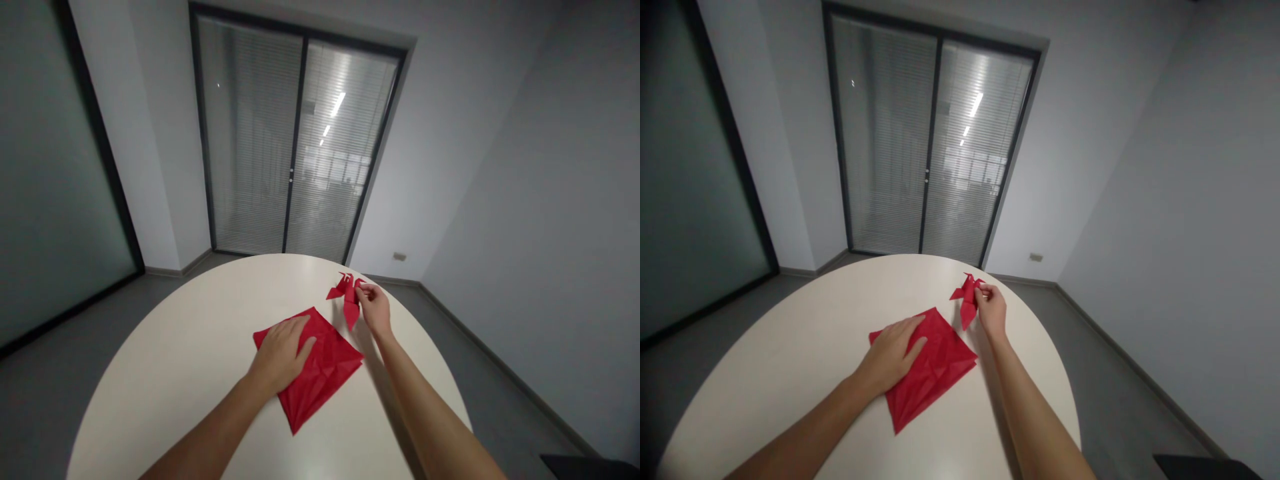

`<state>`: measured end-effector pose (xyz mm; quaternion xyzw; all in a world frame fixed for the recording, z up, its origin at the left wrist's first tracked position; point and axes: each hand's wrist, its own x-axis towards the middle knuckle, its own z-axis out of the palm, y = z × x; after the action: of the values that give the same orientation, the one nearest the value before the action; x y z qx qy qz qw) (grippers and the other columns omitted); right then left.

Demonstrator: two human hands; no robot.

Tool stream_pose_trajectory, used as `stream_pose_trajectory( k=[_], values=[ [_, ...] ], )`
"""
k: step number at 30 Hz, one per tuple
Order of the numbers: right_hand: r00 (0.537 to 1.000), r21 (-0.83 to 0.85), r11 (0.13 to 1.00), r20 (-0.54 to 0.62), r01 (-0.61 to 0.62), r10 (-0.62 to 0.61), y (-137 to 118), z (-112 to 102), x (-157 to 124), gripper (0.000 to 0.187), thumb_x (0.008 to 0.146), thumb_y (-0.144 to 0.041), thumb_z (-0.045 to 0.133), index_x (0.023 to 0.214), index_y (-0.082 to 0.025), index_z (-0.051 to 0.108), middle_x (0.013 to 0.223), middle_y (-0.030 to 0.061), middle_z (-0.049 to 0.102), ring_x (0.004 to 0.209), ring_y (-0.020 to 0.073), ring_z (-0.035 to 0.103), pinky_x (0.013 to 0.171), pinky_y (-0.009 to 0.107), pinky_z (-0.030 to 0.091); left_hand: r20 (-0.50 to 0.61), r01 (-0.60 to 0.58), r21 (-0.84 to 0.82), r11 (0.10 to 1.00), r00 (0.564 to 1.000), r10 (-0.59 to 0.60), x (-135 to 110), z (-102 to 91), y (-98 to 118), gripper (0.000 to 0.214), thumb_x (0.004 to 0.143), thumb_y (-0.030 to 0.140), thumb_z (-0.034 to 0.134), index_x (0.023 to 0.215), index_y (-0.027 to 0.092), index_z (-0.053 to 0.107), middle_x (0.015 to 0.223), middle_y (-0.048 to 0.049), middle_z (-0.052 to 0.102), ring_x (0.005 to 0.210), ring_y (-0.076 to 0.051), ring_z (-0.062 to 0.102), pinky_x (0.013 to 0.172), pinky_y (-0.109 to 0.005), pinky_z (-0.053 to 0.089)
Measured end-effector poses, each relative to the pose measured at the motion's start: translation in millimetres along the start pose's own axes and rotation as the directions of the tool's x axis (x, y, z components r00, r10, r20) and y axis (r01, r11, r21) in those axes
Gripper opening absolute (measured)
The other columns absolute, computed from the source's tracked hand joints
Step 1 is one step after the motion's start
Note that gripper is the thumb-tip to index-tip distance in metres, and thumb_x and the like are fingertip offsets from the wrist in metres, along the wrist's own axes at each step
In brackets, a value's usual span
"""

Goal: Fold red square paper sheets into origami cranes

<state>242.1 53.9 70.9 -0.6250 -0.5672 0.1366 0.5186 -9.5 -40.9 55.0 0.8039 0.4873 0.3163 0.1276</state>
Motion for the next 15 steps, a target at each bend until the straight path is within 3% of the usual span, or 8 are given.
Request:
stream_pose_trajectory(
  k=[2,3,6,10,15],
  values=[
    [0.997,0.120,0.992,0.065,0.034,-0.042,-15,0,-22,0.041,0.086,-0.051,0.058,0.109,-0.018,0.055,0.085,0.0064,0.070,0.078,0.0211,0.066,0.070,0.031,0.052,-0.048,0.047,-0.121,0.991,0.997,-0.054,-1,2.8,5,0.048,0.099,0.041,0.042,0.141,0.019,0.049,0.142,-0.0118,0.058,0.129,-0.026,0.055,0.111,-0.042,0.041],
    [0.990,0.277,0.960,0.124,0.035,-0.072,-22,0,-35,0.044,0.084,-0.050,0.063,0.112,-0.019,0.053,0.082,0.0046,0.068,0.076,0.0203,0.064,0.068,0.030,0.051,-0.062,0.072,-0.189,0.979,0.994,-0.085,-2,4.6,8,0.048,0.098,0.041,0.044,0.141,0.020,0.048,0.139,-0.0113,0.060,0.125,-0.025,0.058,0.107,-0.041,0.044],
    [0.960,0.487,0.873,0.238,0.013,-0.147,-38,1,-71,0.050,0.080,-0.045,0.071,0.119,-0.022,0.051,0.082,0.0011,0.065,0.072,0.0168,0.060,0.063,0.027,0.048,-0.086,0.098,-0.352,0.931,0.987,-0.137,-4,10.9,14,0.044,0.096,0.037,0.048,0.138,0.021,0.049,0.126,-0.0091,0.067,0.108,-0.022,0.067,0.097,-0.037,0.051],
    [0.939,0.541,0.840,0.262,0.048,-0.222,-44,-2,-91,0.052,0.081,-0.042,0.071,0.127,-0.025,0.053,0.091,0.0020,0.062,0.071,0.0145,0.057,0.065,0.026,0.048,-0.079,0.050,-0.456,0.889,0.992,-0.096,-4,18.6,17,0.042,0.094,0.028,0.047,0.135,0.019,0.052,0.121,-0.0099,0.069,0.103,-0.021,0.067,0.096,-0.036,0.051],
    [0.888,0.522,0.852,0.407,-0.033,-0.214,-35,-3,-89,0.036,0.085,-0.044,0.067,0.113,-0.024,0.060,0.070,-0.0023,0.056,0.058,0.0145,0.052,0.058,0.028,0.046,-0.039,0.102,-0.553,0.827,0.988,-0.148,0,26.3,16,0.042,0.095,0.034,0.047,0.132,0.017,0.054,0.111,-0.0107,0.071,0.098,-0.022,0.068,0.090,-0.037,0.054]
  ],
)
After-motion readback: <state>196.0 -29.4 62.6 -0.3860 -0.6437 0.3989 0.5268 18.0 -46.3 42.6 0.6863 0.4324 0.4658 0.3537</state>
